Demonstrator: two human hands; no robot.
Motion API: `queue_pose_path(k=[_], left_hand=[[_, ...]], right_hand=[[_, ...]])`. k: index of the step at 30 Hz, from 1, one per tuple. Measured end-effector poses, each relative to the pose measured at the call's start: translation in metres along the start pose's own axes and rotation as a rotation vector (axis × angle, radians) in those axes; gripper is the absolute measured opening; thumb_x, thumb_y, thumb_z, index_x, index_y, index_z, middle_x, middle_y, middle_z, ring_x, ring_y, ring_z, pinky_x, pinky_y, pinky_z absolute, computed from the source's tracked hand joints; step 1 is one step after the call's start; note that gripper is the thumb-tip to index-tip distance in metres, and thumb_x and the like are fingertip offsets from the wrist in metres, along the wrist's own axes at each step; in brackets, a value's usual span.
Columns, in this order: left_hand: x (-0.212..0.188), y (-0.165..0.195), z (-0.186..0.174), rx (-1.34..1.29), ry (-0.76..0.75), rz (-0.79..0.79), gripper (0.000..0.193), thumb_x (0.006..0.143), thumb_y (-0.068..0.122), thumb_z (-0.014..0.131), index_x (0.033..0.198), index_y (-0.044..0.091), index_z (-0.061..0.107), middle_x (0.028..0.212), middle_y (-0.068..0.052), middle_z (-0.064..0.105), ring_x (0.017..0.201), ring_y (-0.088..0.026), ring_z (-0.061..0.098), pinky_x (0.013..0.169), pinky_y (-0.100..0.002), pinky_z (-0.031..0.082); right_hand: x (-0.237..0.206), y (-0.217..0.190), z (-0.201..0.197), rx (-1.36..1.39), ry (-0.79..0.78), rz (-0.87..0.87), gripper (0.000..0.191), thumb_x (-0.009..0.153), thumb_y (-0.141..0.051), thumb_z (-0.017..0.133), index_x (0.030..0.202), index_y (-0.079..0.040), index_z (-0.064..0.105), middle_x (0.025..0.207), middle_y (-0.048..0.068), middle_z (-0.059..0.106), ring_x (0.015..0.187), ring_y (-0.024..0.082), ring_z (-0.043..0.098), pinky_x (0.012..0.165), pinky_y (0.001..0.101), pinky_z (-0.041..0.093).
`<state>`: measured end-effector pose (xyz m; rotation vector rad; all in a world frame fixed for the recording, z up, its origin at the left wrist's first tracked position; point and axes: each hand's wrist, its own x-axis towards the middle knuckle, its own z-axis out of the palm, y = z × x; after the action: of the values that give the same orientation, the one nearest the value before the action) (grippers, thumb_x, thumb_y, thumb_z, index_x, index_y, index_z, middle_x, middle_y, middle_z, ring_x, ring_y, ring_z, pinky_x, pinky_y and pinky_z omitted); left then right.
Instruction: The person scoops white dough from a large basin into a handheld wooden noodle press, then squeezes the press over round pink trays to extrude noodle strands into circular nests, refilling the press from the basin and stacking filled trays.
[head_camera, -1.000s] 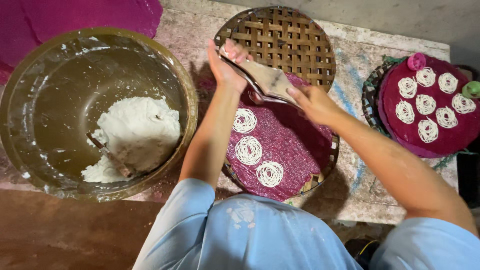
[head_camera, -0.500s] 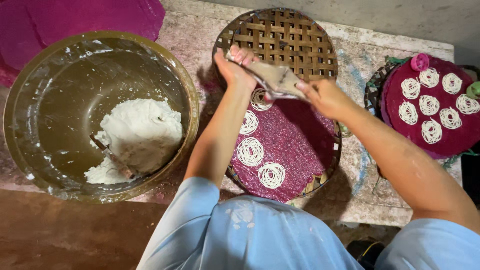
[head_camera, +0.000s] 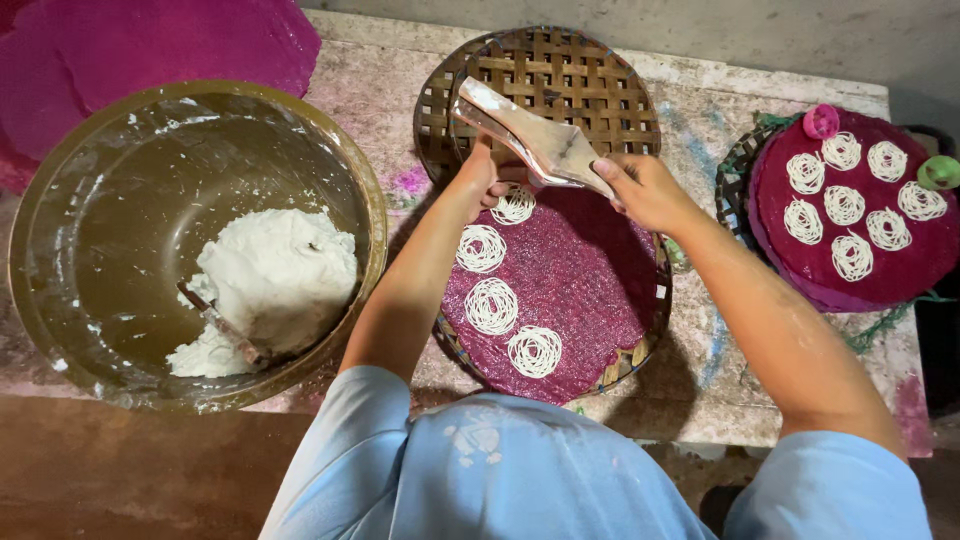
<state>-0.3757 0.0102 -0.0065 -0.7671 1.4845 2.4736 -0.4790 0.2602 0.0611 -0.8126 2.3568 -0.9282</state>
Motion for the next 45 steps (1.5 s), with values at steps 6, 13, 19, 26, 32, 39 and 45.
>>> queue_pose_path(k=[6,13,19,26,32,39,45], left_hand=[[0.011,-0.012,-0.002,0.044,-0.035,-0.034,0.082,0.098,0.072,0.013,0.144,0.015,0.048,0.077,-0.002,0.053,0.05,-0.009,0.028,0.042,-0.026,0.019],[-0.014,-0.021,-0.005,0.739,0.089,0.313,0.07,0.1,0.05,0.03,0.159,0.013,0.026,0.097,-0.013,0.066,0.078,-0.025,0.053,0.069,-0.039,0.04],[-0.067,-0.009,0.004,1.744,0.231,0.298,0.082,0.099,0.031,0.046,0.171,0.012,0.01,0.115,-0.02,0.076,0.1,-0.035,0.072,0.089,-0.048,0.056],[-0.166,0.047,-0.023,1.646,0.175,0.866,0.041,0.093,0.043,0.07,0.109,0.006,0.063,0.118,-0.015,0.067,0.102,-0.029,0.068,0.088,-0.043,0.058],[-0.33,0.078,-0.067,1.444,-0.416,0.789,0.04,0.082,0.038,0.075,0.109,0.011,0.065,0.101,-0.013,0.069,0.089,-0.032,0.069,0.077,-0.046,0.055],[-0.441,0.059,-0.11,1.417,-0.487,0.602,0.046,0.068,0.032,0.08,0.109,0.017,0.067,0.08,-0.011,0.073,0.073,-0.036,0.07,0.064,-0.048,0.052],[-0.473,0.018,-0.205,1.444,-0.276,0.592,0.045,0.073,0.034,0.08,0.114,0.02,0.069,0.081,-0.01,0.073,0.074,-0.036,0.07,0.063,-0.049,0.053]], right_hand=[[0.0,0.01,0.02,-0.066,0.155,-0.102,0.051,0.105,-0.048,0.055,0.1,0.0,0.072,0.067,0.006,0.064,0.063,0.016,0.063,0.064,0.0351,0.049],[-0.004,0.017,0.02,0.101,0.269,-0.172,0.049,0.109,-0.044,0.055,0.089,-0.001,0.067,0.067,0.002,0.059,0.061,0.012,0.053,0.057,0.0322,0.042],[-0.025,0.0,0.016,0.271,0.214,-0.162,0.041,0.108,-0.043,0.055,0.104,-0.004,0.069,0.068,-0.003,0.056,0.057,0.007,0.049,0.051,0.0254,0.038],[-0.086,-0.124,0.023,0.167,-0.074,-0.457,0.057,0.094,-0.048,0.073,0.126,-0.002,0.063,0.086,-0.002,0.066,0.07,0.008,0.057,0.058,0.028,0.047],[-0.127,-0.266,0.027,-0.555,-0.008,-1.436,0.059,0.086,-0.061,0.071,0.101,-0.004,0.061,0.086,0.013,0.062,0.076,0.035,0.063,0.064,0.0437,0.049],[-0.154,-0.322,0.132,-0.101,-0.949,-1.05,0.037,0.106,-0.04,0.056,0.098,-0.004,0.061,0.08,0.012,0.06,0.075,0.031,0.065,0.067,0.0421,0.049],[-0.164,-0.313,0.198,0.139,-0.983,-0.912,0.051,0.105,-0.04,0.053,0.133,0.001,0.064,0.081,0.014,0.063,0.073,0.031,0.068,0.065,0.0414,0.049]])
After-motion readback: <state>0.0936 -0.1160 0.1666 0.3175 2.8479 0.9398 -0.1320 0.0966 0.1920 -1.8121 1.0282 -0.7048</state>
